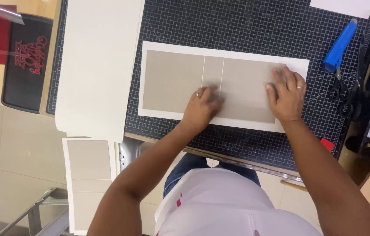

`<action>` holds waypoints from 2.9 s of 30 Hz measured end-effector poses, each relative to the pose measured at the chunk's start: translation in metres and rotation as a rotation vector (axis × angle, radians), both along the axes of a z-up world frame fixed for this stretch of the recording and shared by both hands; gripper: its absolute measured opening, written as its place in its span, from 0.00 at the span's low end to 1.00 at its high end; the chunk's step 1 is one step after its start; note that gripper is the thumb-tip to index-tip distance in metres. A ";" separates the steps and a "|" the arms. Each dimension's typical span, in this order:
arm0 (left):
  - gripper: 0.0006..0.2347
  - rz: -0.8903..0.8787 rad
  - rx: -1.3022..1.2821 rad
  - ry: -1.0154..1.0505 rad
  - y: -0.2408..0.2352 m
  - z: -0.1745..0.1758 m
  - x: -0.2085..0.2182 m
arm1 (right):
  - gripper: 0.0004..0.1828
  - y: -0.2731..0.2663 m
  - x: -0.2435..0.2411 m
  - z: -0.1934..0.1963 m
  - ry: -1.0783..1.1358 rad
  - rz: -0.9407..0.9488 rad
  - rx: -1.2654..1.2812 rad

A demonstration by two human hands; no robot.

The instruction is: Applying glue to cardboard pieces with a roller and adhering them to a large white sheet, then smoothing with a squeegee.

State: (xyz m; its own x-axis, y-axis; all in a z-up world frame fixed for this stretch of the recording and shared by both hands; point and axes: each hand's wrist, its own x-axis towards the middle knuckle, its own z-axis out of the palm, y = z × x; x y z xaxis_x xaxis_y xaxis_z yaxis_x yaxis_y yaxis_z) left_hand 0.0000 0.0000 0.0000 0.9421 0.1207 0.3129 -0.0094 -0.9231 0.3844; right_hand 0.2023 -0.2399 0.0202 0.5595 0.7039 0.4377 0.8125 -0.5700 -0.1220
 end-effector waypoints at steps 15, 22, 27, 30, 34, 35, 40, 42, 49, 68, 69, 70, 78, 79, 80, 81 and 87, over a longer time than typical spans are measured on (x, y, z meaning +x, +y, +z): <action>0.06 -0.055 0.059 -0.144 -0.017 0.004 -0.024 | 0.22 0.058 0.011 -0.005 -0.064 0.033 0.007; 0.12 -0.084 0.044 -0.101 -0.009 0.014 -0.029 | 0.18 0.127 -0.015 -0.021 0.064 0.174 0.069; 0.13 -0.135 -0.005 -0.149 0.000 0.000 -0.027 | 0.16 0.135 -0.009 -0.012 -0.015 0.159 0.037; 0.24 -0.156 -0.192 -0.119 0.012 0.000 -0.037 | 0.15 0.129 0.019 -0.025 0.132 0.256 0.112; 0.28 -0.157 -0.136 -0.104 0.035 0.028 -0.057 | 0.27 0.121 0.027 -0.014 0.245 0.323 0.181; 0.26 -0.153 -0.090 -0.120 0.040 0.027 -0.062 | 0.24 0.121 0.022 -0.008 0.192 0.305 0.143; 0.21 -0.174 0.029 -0.184 0.065 0.021 -0.075 | 0.20 0.125 0.007 -0.011 0.088 0.250 0.112; 0.22 -0.205 0.058 -0.194 0.076 0.026 -0.082 | 0.19 0.126 0.001 -0.009 0.088 0.228 0.092; 0.37 -0.229 0.091 0.057 0.089 0.047 -0.131 | 0.22 0.117 -0.026 -0.014 0.078 0.262 0.033; 0.51 0.225 -0.171 0.141 0.108 0.072 -0.203 | 0.44 -0.099 -0.108 0.030 0.486 -0.589 0.080; 0.51 0.309 -0.283 0.101 0.100 0.077 -0.202 | 0.48 -0.103 -0.116 0.027 0.530 -0.640 0.081; 0.51 0.297 -0.285 0.099 0.096 0.076 -0.198 | 0.48 -0.097 -0.121 0.036 0.526 -0.651 0.083; 0.48 0.342 -0.319 0.082 0.088 0.068 -0.188 | 0.54 -0.085 -0.124 0.024 1.007 -0.898 0.243; 0.48 0.336 -0.315 0.075 0.089 0.067 -0.192 | 0.54 -0.084 -0.123 0.035 1.003 -0.898 0.252; 0.45 0.236 -0.247 0.120 0.091 0.066 -0.195 | 0.48 -0.083 -0.123 0.046 1.041 -0.814 0.364; 0.42 0.139 -0.181 0.164 0.092 0.065 -0.199 | 0.43 -0.083 -0.122 0.058 1.075 -0.724 0.471; 0.38 -0.023 -0.237 0.011 0.098 0.040 -0.214 | 0.46 -0.050 -0.098 0.170 1.323 -0.657 0.537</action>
State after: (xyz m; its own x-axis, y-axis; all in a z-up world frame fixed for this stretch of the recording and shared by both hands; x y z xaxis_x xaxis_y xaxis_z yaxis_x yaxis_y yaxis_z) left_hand -0.2136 0.0980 0.0399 0.9485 0.1685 0.2683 -0.0238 -0.8067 0.5905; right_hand 0.1047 -0.2901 0.1904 0.8677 0.1222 -0.4819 -0.3930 -0.4252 -0.8153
